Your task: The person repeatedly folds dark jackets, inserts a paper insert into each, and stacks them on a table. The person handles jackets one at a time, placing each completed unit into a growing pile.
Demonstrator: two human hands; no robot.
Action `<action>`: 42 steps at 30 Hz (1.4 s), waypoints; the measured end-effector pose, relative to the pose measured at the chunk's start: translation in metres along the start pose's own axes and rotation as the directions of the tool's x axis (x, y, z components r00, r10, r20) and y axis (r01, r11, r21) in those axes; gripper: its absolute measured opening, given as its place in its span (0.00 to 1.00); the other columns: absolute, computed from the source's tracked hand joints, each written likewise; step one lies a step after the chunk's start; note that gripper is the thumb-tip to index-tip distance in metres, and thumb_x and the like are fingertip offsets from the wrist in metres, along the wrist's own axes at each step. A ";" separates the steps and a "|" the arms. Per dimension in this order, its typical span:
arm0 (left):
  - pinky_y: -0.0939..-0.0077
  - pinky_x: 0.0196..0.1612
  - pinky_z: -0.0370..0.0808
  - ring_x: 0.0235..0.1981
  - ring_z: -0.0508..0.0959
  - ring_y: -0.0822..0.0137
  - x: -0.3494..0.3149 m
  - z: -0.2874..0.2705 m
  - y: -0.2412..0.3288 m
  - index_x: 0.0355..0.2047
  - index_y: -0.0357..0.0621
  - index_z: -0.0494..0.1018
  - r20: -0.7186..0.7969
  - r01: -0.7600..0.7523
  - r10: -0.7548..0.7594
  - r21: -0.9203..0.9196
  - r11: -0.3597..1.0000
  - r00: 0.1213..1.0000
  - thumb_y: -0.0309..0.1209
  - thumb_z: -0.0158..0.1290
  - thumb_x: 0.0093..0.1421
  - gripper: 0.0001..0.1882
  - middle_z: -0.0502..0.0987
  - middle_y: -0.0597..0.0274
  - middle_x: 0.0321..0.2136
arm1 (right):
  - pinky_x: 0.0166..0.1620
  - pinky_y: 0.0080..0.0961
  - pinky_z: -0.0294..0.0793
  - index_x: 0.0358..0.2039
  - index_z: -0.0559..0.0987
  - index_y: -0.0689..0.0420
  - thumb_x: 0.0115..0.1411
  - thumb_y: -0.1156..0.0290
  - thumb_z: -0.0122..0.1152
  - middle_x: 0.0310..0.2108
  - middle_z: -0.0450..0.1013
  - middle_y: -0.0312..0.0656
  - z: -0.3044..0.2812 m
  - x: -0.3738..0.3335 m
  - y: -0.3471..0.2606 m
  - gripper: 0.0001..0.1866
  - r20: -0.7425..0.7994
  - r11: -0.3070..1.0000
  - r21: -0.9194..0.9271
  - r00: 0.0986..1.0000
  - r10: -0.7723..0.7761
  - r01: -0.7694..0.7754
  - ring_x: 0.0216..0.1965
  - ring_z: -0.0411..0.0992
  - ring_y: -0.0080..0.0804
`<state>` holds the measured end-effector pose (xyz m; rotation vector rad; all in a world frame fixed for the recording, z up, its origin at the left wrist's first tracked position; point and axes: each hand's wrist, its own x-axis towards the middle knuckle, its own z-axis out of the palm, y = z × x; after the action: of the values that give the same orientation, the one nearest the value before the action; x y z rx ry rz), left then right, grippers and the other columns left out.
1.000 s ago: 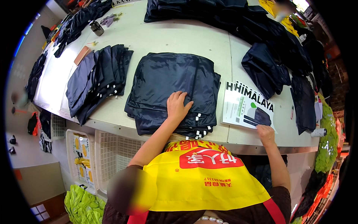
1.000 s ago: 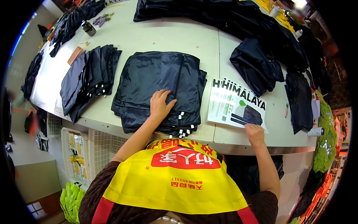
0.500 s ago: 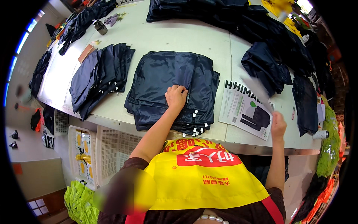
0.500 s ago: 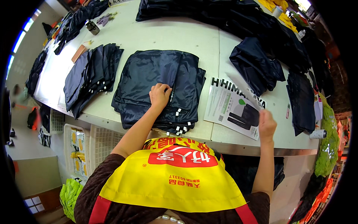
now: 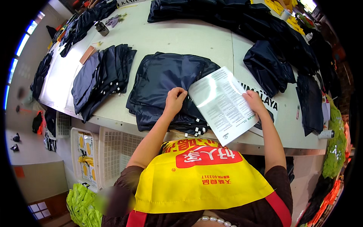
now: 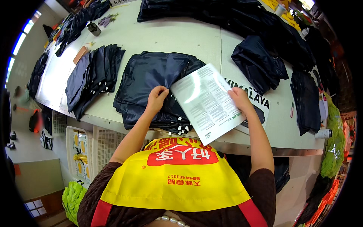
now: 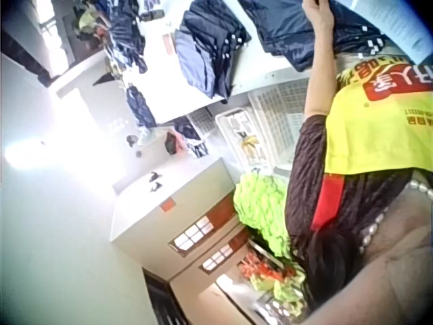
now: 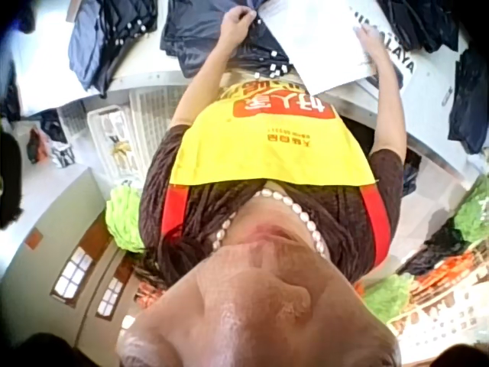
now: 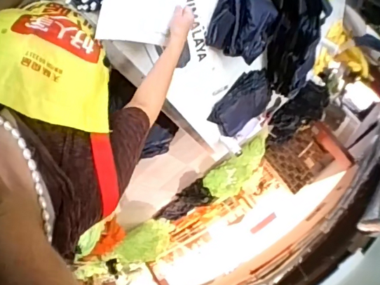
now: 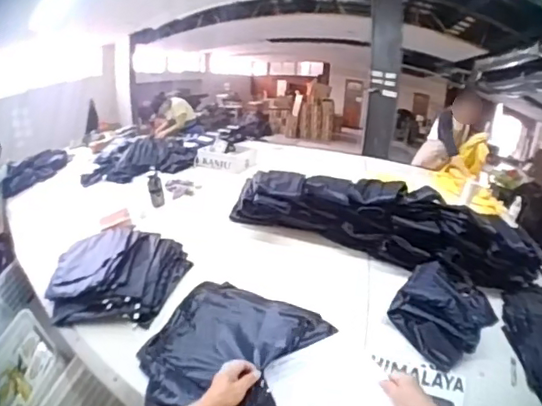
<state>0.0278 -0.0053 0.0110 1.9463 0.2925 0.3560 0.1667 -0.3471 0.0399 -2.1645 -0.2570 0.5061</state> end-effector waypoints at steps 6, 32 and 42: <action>0.64 0.42 0.66 0.37 0.71 0.55 -0.021 0.002 0.030 0.25 0.42 0.73 0.210 -0.400 0.350 0.298 0.867 0.913 0.28 0.55 0.49 0.04 0.75 0.59 0.30 | 0.30 0.26 0.68 0.29 0.76 0.62 0.56 0.64 0.54 0.22 0.72 0.40 0.040 0.034 -0.044 0.13 0.356 0.961 -0.212 0.930 -0.091 0.175 0.24 0.68 0.25; 0.62 0.56 0.52 0.53 0.64 0.59 -0.037 -0.001 0.026 0.32 0.44 0.69 0.396 -0.423 0.309 0.241 0.874 0.865 0.29 0.50 0.55 0.05 0.72 0.59 0.47 | 0.18 0.17 0.67 0.27 0.71 0.61 0.60 0.70 0.46 0.21 0.73 0.38 0.118 -0.007 -0.064 0.09 0.241 0.962 0.264 0.971 0.003 -0.069 0.18 0.71 0.21; 0.65 0.56 0.54 0.54 0.64 0.59 -0.017 0.014 0.007 0.53 0.47 0.64 0.293 -0.373 0.304 0.222 0.901 0.907 0.29 0.50 0.56 0.23 0.69 0.58 0.49 | 0.21 0.24 0.68 0.44 0.72 0.53 0.59 0.70 0.44 0.19 0.71 0.42 0.138 0.026 -0.078 0.14 0.490 0.991 0.126 0.867 -0.094 0.037 0.17 0.70 0.28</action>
<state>0.0174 -0.0259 0.0108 2.2942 -0.1826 0.3006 0.1281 -0.1919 0.0221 -1.8762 -0.5673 1.0136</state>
